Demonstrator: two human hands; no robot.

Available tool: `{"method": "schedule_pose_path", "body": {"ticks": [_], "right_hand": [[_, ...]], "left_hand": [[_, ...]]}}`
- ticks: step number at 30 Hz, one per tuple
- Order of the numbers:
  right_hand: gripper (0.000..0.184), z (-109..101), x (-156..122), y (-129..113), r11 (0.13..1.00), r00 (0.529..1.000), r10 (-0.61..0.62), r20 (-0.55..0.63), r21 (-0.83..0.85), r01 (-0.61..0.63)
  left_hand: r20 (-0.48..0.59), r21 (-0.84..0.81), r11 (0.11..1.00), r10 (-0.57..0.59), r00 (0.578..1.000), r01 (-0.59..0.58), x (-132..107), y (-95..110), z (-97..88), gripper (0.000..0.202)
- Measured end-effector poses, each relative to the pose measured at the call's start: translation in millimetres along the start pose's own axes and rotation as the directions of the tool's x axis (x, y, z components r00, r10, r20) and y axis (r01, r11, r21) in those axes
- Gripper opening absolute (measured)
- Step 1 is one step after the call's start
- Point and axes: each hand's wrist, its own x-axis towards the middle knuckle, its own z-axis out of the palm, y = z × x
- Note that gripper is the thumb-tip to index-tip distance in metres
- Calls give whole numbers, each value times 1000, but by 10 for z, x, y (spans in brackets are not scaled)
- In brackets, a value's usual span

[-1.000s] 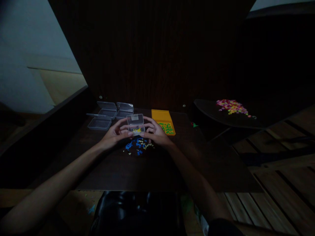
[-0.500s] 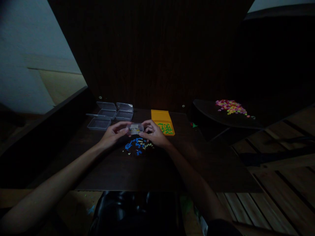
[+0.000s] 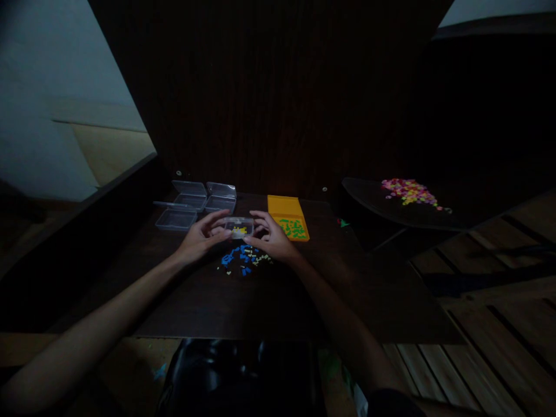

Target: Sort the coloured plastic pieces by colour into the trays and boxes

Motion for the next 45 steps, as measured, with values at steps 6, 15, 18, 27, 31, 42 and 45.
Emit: {"method": "schedule_pose_path", "body": {"ticks": [6,15,18,27,31,42,45], "right_hand": [[77,-46,80,21,987,994,-111,10,-119,111],[78,-217,272,47,949,993,-90,70,-297,107],[77,-300,366,61,903,994,-91,60,-416,108],[72,-496,724,205,769,996,-75,37,-634,81],[72,-577,888,285,760,996,-90,19,-645,81],[68,-623,1141,427,651,996,-71,-46,-759,11],[70,-638,1188,477,651,992,-114,-54,-758,34]], "left_hand": [[-15,-9,999,-41,999,40,18,-40,-4,75],[-99,422,905,111,989,-59,25,-51,-22,65],[-107,700,703,279,954,-127,32,-5,-92,50],[91,899,387,295,951,-206,145,-188,-335,46],[156,924,314,218,963,-220,183,-272,-374,49],[124,954,243,208,970,-174,248,-325,-402,46],[130,946,264,215,968,-186,263,-345,-415,44]]}}
